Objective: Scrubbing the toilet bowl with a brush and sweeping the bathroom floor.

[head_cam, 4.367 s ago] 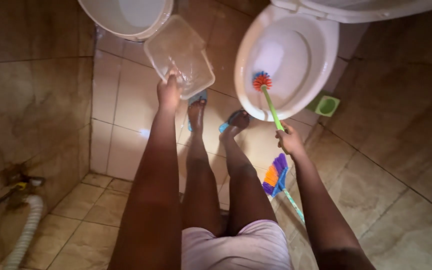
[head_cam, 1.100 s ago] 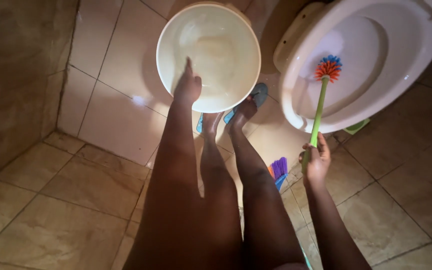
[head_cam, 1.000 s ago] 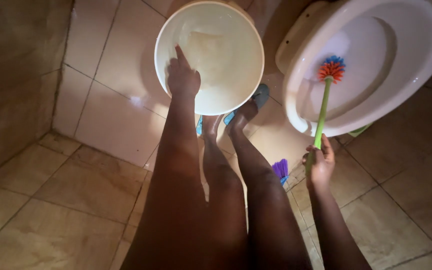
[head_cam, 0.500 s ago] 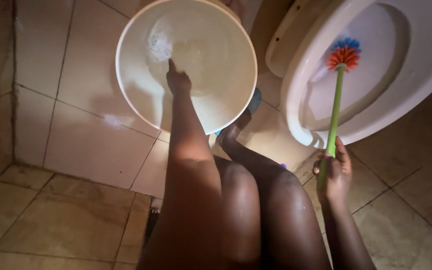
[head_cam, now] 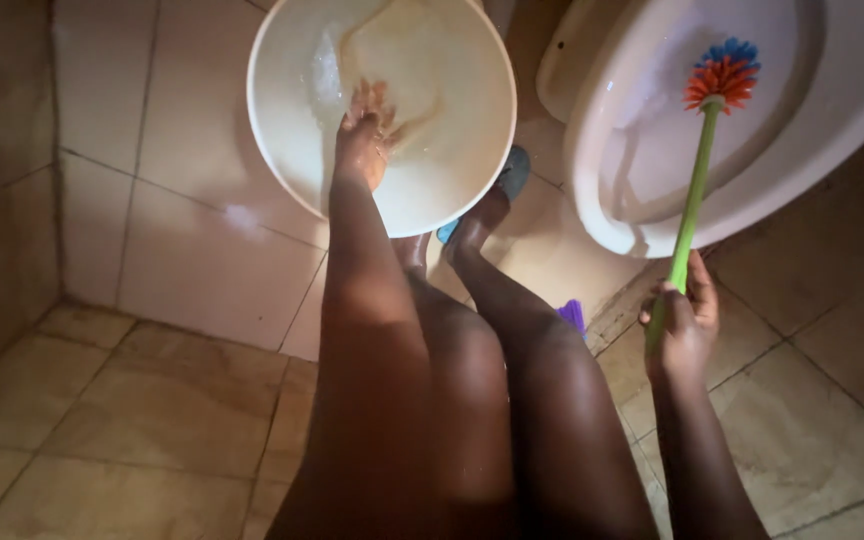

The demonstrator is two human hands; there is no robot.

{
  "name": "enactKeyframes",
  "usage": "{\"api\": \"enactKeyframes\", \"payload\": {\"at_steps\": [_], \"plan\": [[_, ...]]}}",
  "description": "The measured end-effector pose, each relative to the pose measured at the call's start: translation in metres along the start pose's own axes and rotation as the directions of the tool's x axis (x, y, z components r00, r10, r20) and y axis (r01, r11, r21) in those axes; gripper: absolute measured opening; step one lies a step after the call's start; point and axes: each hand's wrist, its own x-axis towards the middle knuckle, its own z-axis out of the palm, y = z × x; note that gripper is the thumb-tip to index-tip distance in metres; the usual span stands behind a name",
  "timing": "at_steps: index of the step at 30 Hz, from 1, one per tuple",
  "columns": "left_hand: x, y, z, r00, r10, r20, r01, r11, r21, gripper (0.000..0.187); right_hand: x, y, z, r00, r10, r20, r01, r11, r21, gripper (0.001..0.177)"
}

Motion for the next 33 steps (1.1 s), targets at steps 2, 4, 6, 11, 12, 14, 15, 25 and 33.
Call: {"api": "enactKeyframes", "payload": {"at_steps": [2, 4, 6, 11, 12, 14, 15, 25, 33], "plan": [[-0.025, 0.01, 0.017, 0.997, -0.016, -0.082, 0.017, 1.0, 0.016, 0.07, -0.006, 0.0, -0.005, 1.0, -0.006, 0.022, 0.005, 1.0, 0.008, 0.055], [-0.049, 0.025, 0.043, 0.964, -0.05, -0.261, 0.065, 0.997, 0.046, 0.067, -0.013, -0.001, -0.007, 1.0, 0.012, 0.029, -0.013, 0.999, 0.032, 0.055], [-0.087, 0.04, 0.067, 0.99, -0.02, -0.143, 0.027, 0.998, 0.051, 0.065, -0.022, -0.005, -0.005, 0.998, 0.06, 0.024, -0.062, 0.996, 0.068, 0.056], [-0.153, 0.057, 0.124, 0.968, 0.175, -0.18, -0.089, 0.91, 0.405, 0.051, -0.05, -0.019, 0.007, 0.991, 0.108, 0.075, -0.117, 0.986, 0.118, 0.056], [-0.17, 0.058, 0.14, 0.968, 0.165, -0.192, -0.074, 0.91, 0.407, 0.052, -0.053, -0.023, 0.008, 0.991, 0.117, 0.071, -0.125, 0.984, 0.127, 0.056], [-0.202, 0.06, 0.18, 0.969, 0.138, -0.207, -0.047, 0.918, 0.393, 0.053, -0.055, -0.027, 0.015, 0.986, 0.143, 0.079, -0.151, 0.983, 0.1, 0.06], [-0.218, 0.06, 0.202, 0.97, 0.121, -0.211, -0.033, 0.925, 0.378, 0.052, -0.058, -0.031, 0.013, 0.978, 0.191, 0.088, -0.202, 0.968, 0.146, 0.058], [-0.287, 0.011, 0.337, 0.973, 0.177, -0.149, -0.075, 0.852, 0.519, 0.037, 0.005, -0.051, 0.025, 0.903, 0.325, 0.282, -0.423, 0.79, 0.443, 0.047], [-0.309, -0.035, 0.387, 0.979, 0.185, -0.09, -0.077, 0.736, 0.673, 0.032, 0.035, -0.071, 0.022, 0.91, 0.247, 0.334, -0.395, 0.764, 0.51, 0.042]]}}
